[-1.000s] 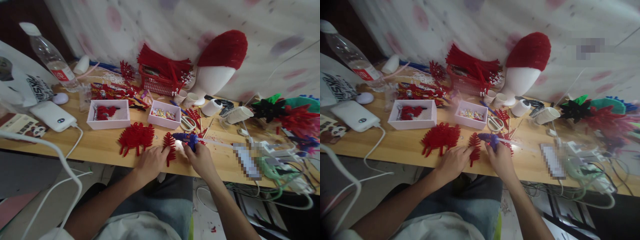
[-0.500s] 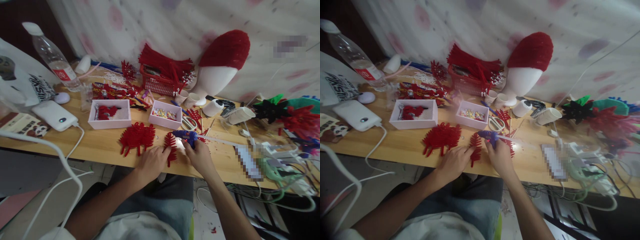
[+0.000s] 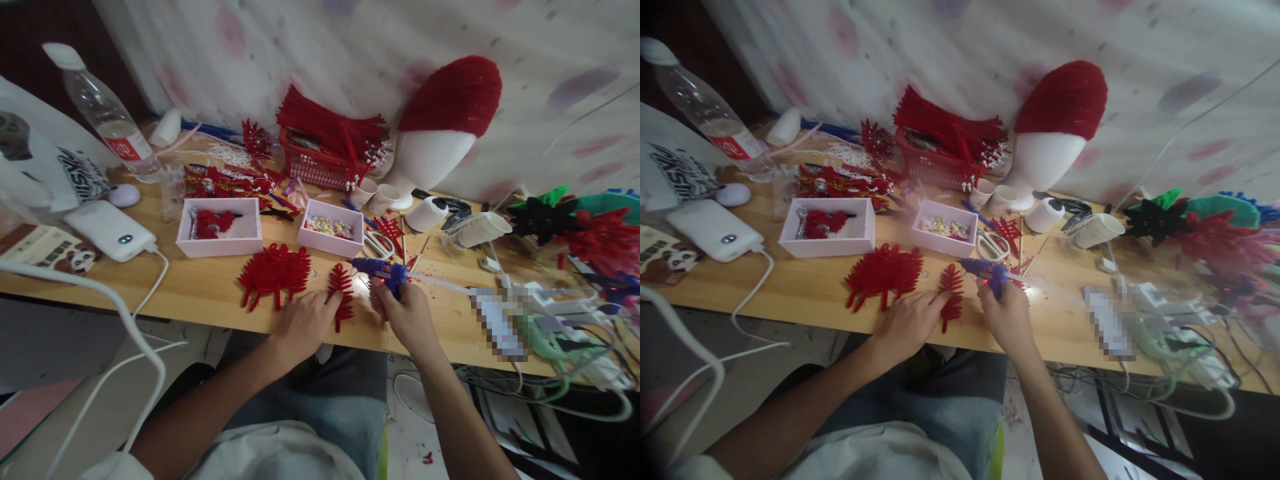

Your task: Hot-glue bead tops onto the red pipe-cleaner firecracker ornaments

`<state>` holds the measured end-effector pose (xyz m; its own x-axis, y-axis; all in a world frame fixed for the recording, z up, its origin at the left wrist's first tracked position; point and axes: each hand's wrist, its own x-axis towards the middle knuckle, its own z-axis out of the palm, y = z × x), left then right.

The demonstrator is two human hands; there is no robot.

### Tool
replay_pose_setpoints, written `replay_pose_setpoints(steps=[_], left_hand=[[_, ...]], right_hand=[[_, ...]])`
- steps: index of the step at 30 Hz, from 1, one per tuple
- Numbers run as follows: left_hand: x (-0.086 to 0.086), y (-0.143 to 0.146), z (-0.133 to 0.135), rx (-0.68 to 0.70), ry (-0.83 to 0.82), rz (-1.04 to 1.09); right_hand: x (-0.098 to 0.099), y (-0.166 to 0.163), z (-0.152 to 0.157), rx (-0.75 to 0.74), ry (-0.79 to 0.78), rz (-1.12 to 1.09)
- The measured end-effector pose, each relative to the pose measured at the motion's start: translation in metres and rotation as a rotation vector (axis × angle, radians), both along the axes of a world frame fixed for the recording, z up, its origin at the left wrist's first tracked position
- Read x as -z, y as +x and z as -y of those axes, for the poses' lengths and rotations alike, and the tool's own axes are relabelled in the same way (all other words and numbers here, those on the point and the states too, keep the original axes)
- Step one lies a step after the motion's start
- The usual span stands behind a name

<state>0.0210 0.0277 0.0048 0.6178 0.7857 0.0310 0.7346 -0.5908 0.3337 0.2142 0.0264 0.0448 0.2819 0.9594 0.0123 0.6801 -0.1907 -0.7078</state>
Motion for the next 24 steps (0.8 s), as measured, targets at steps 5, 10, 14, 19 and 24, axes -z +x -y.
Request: replay_pose_setpoints(steps=[5,10,14,19,24], left_hand=[[-0.002,0.0,0.0,-0.051,-0.007,-0.008],[0.002,-0.003,0.002,-0.069,0.041,0.037],[0.007,-0.002,0.003,-0.077,0.071,0.051],[0.005,-0.001,0.002,-0.058,0.051,0.052],[0.004,-0.002,0.002,-0.047,0.034,0.055]], right_hand=[[-0.001,0.011,0.012,0.081,0.107,-0.38],[-0.003,0.041,0.026,0.167,0.29,-0.54],[-0.007,0.043,0.028,0.128,0.215,-0.399],[-0.008,0.014,0.015,-0.008,0.109,-0.207],[-0.019,0.012,0.011,0.063,0.21,-0.237]])
